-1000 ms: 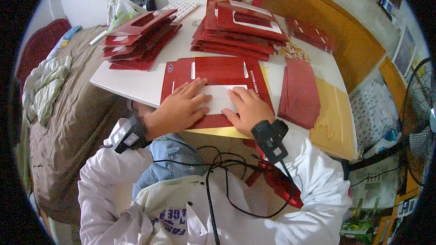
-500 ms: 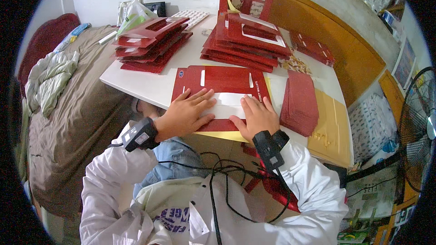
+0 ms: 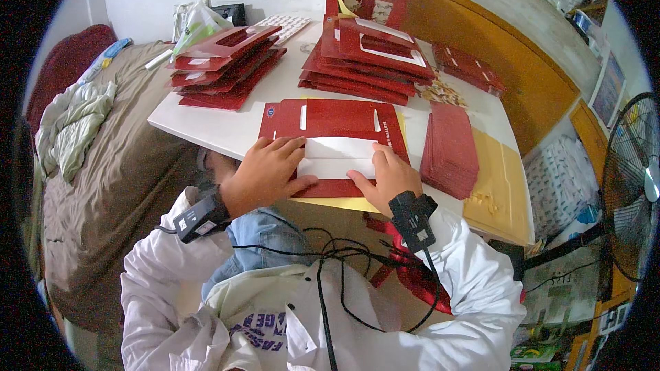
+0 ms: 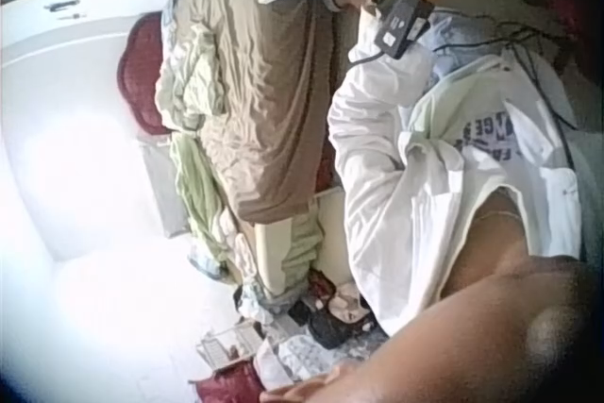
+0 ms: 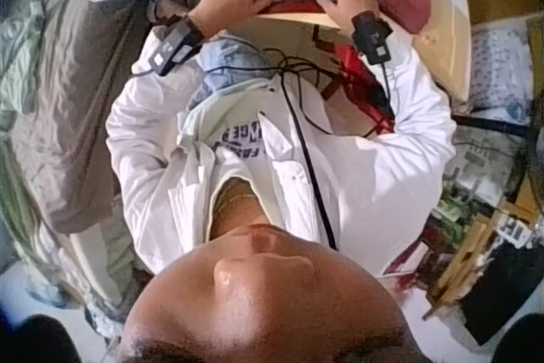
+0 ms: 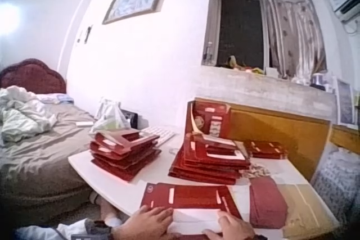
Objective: Assembling red paper money wallet display boxes.
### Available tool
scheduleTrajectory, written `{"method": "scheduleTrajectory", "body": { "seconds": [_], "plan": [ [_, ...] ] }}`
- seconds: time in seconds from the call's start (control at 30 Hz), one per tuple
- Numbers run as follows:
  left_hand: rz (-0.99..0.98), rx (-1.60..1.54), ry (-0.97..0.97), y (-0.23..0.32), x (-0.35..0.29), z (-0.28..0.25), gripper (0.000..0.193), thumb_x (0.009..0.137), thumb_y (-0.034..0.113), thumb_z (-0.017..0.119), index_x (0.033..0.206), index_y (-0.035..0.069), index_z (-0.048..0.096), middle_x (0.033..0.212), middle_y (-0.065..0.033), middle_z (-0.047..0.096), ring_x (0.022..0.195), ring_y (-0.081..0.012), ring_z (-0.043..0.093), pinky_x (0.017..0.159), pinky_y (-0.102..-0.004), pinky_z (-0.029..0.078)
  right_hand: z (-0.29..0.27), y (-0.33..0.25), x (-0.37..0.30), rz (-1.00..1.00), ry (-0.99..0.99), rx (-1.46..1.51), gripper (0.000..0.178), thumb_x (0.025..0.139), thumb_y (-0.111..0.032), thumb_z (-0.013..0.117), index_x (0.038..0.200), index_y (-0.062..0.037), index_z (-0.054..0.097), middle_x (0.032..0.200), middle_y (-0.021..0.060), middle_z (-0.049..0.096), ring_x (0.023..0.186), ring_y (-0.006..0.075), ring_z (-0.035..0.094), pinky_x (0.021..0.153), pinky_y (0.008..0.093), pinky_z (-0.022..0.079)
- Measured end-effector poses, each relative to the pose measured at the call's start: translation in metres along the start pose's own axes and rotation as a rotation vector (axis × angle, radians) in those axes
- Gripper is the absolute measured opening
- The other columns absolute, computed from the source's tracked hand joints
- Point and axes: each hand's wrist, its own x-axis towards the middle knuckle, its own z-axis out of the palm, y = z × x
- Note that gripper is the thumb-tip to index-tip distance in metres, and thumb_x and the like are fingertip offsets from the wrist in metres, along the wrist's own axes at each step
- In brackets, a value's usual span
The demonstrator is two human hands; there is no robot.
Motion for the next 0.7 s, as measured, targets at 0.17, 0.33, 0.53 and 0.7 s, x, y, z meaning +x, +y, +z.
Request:
{"method": "scheduleTrajectory", "body": {
  "seconds": [0.17, 0.33, 0.53, 0.7],
  "plan": [
    [0.011, 0.015, 0.005, 0.006, 0.011, -0.019, 0.06, 0.08, 0.053, 0.059, 0.104, -0.002, 0.055, 0.113, -0.0178, 0.056, 0.101, -0.0309, 0.057, 0.085, -0.0398, 0.043, -0.013, 0.012, -0.006, -0.059, 0.026, 0.11, 0.052, 0.083, -0.039, 0.063, 0.114, 0.0014, 0.051, 0.111, 0.0176, 0.056, 0.093, 0.0355, 0.059, 0.078, 0.0395, 0.05],
    [-0.072, -0.118, 0.055, -0.008, 0.029, -0.016, 0.061, 0.079, 0.04, 0.066, 0.119, 0.001, 0.045, 0.108, -0.0202, 0.056, 0.096, -0.0352, 0.056, 0.085, -0.0446, 0.043, -0.035, 0.023, 0.002, -0.196, 0.092, 0.12, 0.059, 0.078, -0.025, 0.07, 0.125, 0.0006, 0.043, 0.128, 0.0205, 0.045, 0.117, 0.0359, 0.048, 0.097, 0.0392, 0.04],
    [0.201, -0.024, -0.002, -0.007, 0.033, -0.002, 0.026, 0.074, 0.011, 0.061, 0.099, 0.008, 0.056, 0.094, -0.0084, 0.053, 0.088, -0.0283, 0.056, 0.078, -0.0423, 0.044, -0.036, 0.018, 0.013, -0.085, 0.001, 0.431, 0.071, 0.072, -0.013, 0.074, 0.135, -0.0063, 0.04, 0.129, 0.0172, 0.049, 0.121, 0.0294, 0.047, 0.1, 0.035, 0.038],
    [0.192, -0.316, -0.013, -0.004, 0.014, 0.008, 0.023, 0.08, 0.025, 0.061, 0.089, 0.003, 0.063, 0.092, -0.0084, 0.053, 0.092, -0.0256, 0.055, 0.078, -0.0388, 0.045, -0.037, 0.01, 0.001, -0.285, -0.24, 0.129, 0.041, 0.081, -0.026, 0.065, 0.115, -0.0031, 0.058, 0.114, 0.0119, 0.057, 0.099, 0.0265, 0.057, 0.084, 0.0349, 0.047]
  ]
}}
